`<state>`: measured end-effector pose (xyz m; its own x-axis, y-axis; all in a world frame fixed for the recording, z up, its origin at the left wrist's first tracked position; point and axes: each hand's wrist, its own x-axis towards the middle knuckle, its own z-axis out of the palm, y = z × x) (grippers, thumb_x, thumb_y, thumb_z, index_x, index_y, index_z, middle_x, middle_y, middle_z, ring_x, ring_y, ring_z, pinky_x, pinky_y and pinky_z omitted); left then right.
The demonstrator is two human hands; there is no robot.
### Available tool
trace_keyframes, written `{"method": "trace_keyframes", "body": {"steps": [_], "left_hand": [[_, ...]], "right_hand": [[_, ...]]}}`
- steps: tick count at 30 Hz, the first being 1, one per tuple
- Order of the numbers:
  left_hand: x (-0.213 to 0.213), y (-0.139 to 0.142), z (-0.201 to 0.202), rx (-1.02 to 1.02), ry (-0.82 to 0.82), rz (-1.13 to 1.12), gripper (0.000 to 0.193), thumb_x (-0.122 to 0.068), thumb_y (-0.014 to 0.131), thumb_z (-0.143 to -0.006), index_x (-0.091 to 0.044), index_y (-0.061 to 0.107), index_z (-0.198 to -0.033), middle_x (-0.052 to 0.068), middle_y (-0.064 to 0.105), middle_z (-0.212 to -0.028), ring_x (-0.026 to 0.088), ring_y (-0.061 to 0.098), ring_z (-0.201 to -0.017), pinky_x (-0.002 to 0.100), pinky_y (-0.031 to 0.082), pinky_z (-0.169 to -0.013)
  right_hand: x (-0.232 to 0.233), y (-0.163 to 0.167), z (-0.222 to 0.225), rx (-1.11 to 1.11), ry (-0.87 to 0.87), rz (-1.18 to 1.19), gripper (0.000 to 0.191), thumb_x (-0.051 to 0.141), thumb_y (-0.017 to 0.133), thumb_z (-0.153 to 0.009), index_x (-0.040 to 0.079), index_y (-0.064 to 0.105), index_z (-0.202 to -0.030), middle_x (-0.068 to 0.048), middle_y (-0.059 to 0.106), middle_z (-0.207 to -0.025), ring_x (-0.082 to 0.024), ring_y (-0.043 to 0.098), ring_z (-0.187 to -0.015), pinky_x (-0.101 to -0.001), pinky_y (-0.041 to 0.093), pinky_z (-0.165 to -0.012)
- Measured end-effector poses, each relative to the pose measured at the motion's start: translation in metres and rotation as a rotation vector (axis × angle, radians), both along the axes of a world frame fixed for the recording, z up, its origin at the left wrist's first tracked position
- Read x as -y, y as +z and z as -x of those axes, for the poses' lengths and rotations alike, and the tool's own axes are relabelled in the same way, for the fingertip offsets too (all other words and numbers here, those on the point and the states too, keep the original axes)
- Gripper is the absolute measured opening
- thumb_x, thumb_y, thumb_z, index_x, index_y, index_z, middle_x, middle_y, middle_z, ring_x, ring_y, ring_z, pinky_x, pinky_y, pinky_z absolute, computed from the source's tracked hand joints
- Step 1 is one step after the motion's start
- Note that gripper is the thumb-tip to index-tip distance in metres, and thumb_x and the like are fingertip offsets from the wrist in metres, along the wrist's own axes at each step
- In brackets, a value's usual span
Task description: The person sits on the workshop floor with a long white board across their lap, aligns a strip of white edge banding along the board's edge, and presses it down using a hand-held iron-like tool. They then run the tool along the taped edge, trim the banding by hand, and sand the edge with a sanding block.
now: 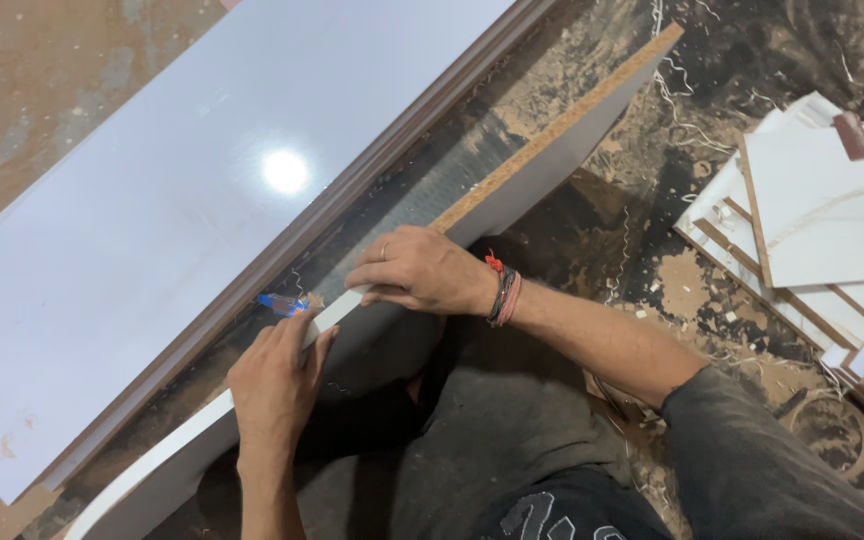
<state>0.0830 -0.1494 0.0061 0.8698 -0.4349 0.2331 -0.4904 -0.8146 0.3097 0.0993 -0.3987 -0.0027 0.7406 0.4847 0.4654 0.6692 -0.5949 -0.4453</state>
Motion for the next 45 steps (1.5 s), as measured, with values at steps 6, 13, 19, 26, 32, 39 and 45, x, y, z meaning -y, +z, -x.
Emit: {"method": "trace_keyframes", "body": {"steps": [6, 13, 19, 26, 32, 39, 45], "left_hand": [[0.003, -0.005, -0.001, 0.039, 0.007, -0.033, 0.030, -0.032, 0.076, -0.094, -0.012, 0.072, -0.116, 0.006, 0.073, -0.094, 0.027, 0.068, -0.084, 0.040, 0.053, -0.071], [-0.009, -0.028, -0.006, 0.071, 0.015, -0.179, 0.028, -0.038, 0.077, -0.103, -0.016, 0.075, -0.121, 0.005, 0.073, -0.100, 0.024, 0.070, -0.089, 0.039, 0.052, -0.073], [-0.020, -0.042, -0.013, 0.162, -0.053, -0.180, 0.026, -0.038, 0.076, -0.109, -0.014, 0.073, -0.119, 0.006, 0.072, -0.095, 0.023, 0.069, -0.086, 0.035, 0.052, -0.075], [-0.035, -0.059, -0.031, 0.184, -0.034, -0.273, 0.025, -0.036, 0.075, -0.110, -0.011, 0.070, -0.113, 0.005, 0.068, -0.085, 0.025, 0.067, -0.079, 0.037, 0.048, -0.072], [-0.041, -0.074, -0.042, 0.183, -0.044, -0.256, 0.023, -0.033, 0.069, -0.107, -0.011, 0.069, -0.114, 0.004, 0.068, -0.087, 0.024, 0.067, -0.079, 0.035, 0.048, -0.070], [-0.044, -0.073, -0.036, 0.209, -0.037, -0.294, 0.024, -0.034, 0.071, -0.109, -0.011, 0.069, -0.112, 0.003, 0.067, -0.085, 0.023, 0.067, -0.079, 0.035, 0.047, -0.070], [-0.050, -0.077, -0.036, 0.201, -0.021, -0.320, 0.024, -0.035, 0.066, -0.104, -0.012, 0.070, -0.113, 0.002, 0.066, -0.084, 0.021, 0.066, -0.077, 0.032, 0.047, -0.068]], "right_hand": [[0.049, 0.001, 0.035, 0.138, -0.226, -0.218, 0.019, 0.023, 0.075, -0.097, 0.010, 0.072, -0.110, -0.006, 0.072, -0.107, -0.026, 0.070, -0.107, -0.0405, 0.054, -0.095], [0.105, -0.087, 0.181, -0.367, -0.908, -0.435, 0.011, 0.008, 0.068, -0.098, 0.003, 0.073, -0.107, -0.012, 0.074, -0.102, -0.027, 0.072, -0.091, -0.0337, 0.053, -0.077], [0.121, -0.224, 0.318, -1.117, -0.896, -0.148, 0.018, 0.015, 0.067, -0.095, 0.006, 0.072, -0.110, -0.013, 0.073, -0.101, -0.029, 0.070, -0.093, -0.0369, 0.053, -0.080], [0.097, -0.288, 0.331, -1.083, -0.671, -0.187, 0.027, 0.022, 0.066, -0.091, 0.009, 0.071, -0.113, -0.013, 0.072, -0.100, -0.032, 0.069, -0.095, -0.0406, 0.052, -0.083], [0.163, -0.196, 0.333, -0.599, -1.183, -0.152, 0.029, 0.030, 0.067, -0.093, 0.009, 0.069, -0.112, -0.014, 0.073, -0.107, -0.034, 0.068, -0.102, -0.0425, 0.053, -0.088], [0.212, -0.222, 0.313, -1.153, -1.123, -0.094, 0.049, 0.048, 0.056, -0.097, 0.010, 0.062, -0.128, -0.019, 0.071, -0.112, -0.039, 0.067, -0.106, -0.0471, 0.051, -0.092], [0.221, -0.254, 0.333, -1.179, -1.110, -0.104, 0.054, 0.050, 0.049, -0.101, 0.008, 0.061, -0.132, -0.022, 0.069, -0.123, -0.041, 0.065, -0.114, -0.0479, 0.049, -0.098]]}}
